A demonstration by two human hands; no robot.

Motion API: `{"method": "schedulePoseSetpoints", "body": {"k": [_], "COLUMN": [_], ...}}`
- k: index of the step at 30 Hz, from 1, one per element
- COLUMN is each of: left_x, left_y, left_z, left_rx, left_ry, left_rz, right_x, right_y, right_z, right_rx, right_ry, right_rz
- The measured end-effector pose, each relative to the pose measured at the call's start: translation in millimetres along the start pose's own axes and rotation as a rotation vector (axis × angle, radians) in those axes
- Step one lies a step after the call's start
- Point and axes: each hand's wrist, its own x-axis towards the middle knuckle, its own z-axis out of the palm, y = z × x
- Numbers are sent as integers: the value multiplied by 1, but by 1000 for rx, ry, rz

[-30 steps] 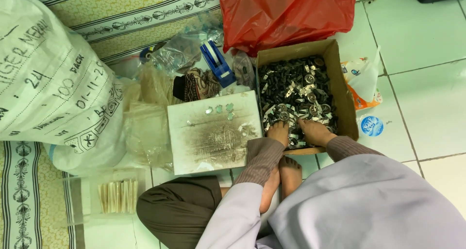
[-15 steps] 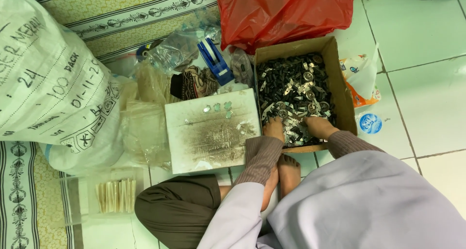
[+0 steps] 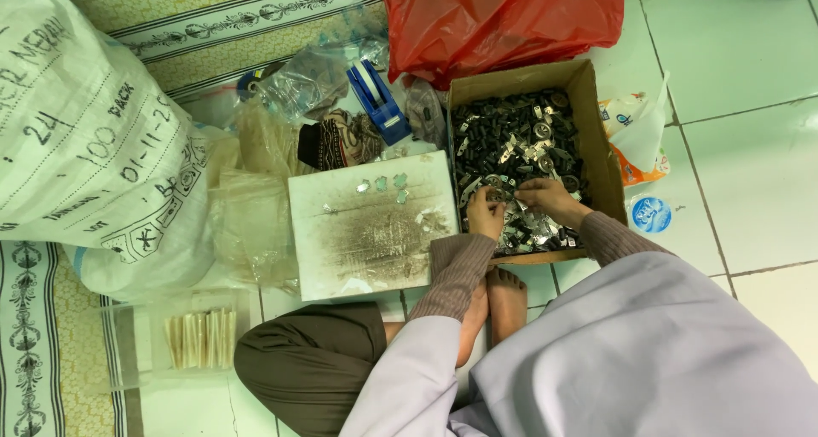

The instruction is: The person sits on the floor and sorts small metal parts from a cardboard box, picking them up one by one and placing them onto a white rectangular board. The person continues this repetitive sorting process throughout the clip.

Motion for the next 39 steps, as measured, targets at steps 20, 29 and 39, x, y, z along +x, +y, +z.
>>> {"method": "schedulePoseSetpoints", "body": {"k": [20,29,39], "left_x": [12,10,-1], "left_y": [-14,-7,8], "left_z": [3,-2,-14], "left_rx": [-367,-431,-772], "left_ry": [-42,-8,-89], "left_rz": [-156,-52,-134], "right_x": [-19,-37,-54], "right_y": [-36,-57,-76], "right_z": [20,20,37], "right_rx": [98,125,281], "right_ry": [-199,-151,-35], "right_rz": [34,9,-18]}}
